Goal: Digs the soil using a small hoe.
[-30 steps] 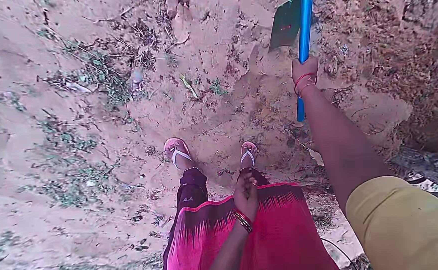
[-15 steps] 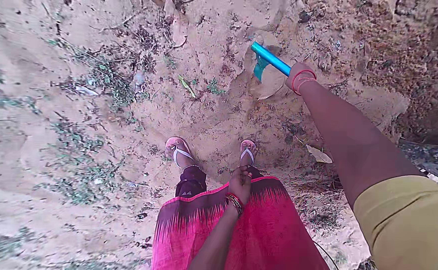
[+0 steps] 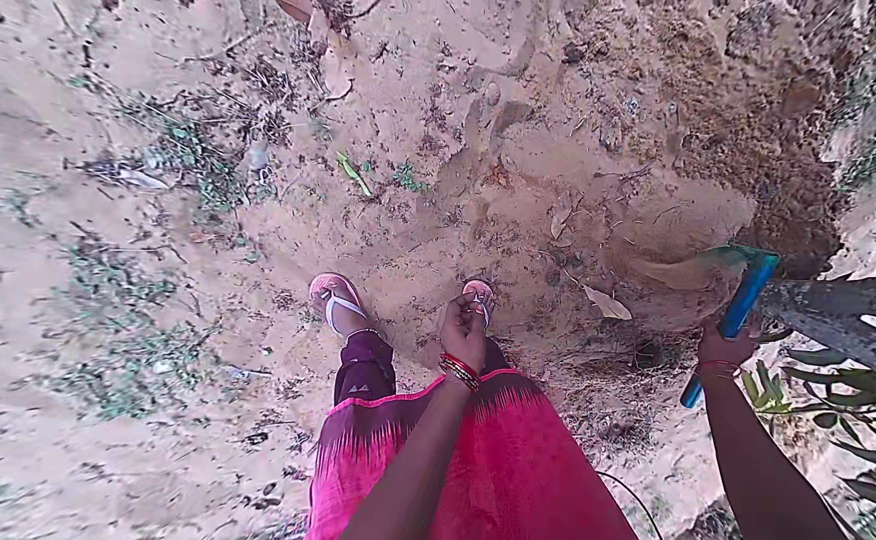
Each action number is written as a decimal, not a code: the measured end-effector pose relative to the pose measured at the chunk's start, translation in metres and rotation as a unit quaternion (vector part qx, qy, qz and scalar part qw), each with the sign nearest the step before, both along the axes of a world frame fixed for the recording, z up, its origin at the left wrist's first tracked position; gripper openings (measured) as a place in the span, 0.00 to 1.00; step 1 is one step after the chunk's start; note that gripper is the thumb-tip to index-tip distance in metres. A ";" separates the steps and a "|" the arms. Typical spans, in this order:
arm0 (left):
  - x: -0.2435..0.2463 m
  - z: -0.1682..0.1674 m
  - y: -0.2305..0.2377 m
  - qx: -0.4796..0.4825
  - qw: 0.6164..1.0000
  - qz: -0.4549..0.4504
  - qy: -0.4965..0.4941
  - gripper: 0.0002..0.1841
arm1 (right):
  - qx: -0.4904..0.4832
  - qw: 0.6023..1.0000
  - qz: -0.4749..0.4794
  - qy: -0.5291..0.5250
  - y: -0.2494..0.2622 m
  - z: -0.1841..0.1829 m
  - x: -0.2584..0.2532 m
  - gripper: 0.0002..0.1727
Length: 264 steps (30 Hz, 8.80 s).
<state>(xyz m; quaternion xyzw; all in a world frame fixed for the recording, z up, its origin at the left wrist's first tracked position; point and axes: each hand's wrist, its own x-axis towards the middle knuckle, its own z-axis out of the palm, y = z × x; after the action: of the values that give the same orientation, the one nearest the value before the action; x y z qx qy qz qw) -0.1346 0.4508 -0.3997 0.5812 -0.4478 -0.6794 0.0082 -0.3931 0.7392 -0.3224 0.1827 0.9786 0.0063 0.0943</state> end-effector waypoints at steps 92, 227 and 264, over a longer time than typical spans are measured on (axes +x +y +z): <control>-0.004 0.006 0.002 0.142 0.733 -0.661 -0.077 0.26 | -0.310 0.938 0.154 0.010 -0.268 -0.149 0.007 0.26; 0.069 -0.018 0.197 -0.028 0.758 -0.652 -0.003 0.25 | 0.045 0.992 -0.069 0.092 0.192 -0.020 0.199 0.29; 0.119 -0.035 0.183 -0.198 0.921 -0.331 0.051 0.30 | -0.031 0.830 0.175 -0.528 -0.041 -0.224 0.283 0.29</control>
<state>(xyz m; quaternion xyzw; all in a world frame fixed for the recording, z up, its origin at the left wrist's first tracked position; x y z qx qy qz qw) -0.0160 0.6339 -0.4346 0.3510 -0.7388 -0.5698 -0.0799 -0.1098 0.6984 -0.5461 -0.0255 0.7950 0.0883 0.5996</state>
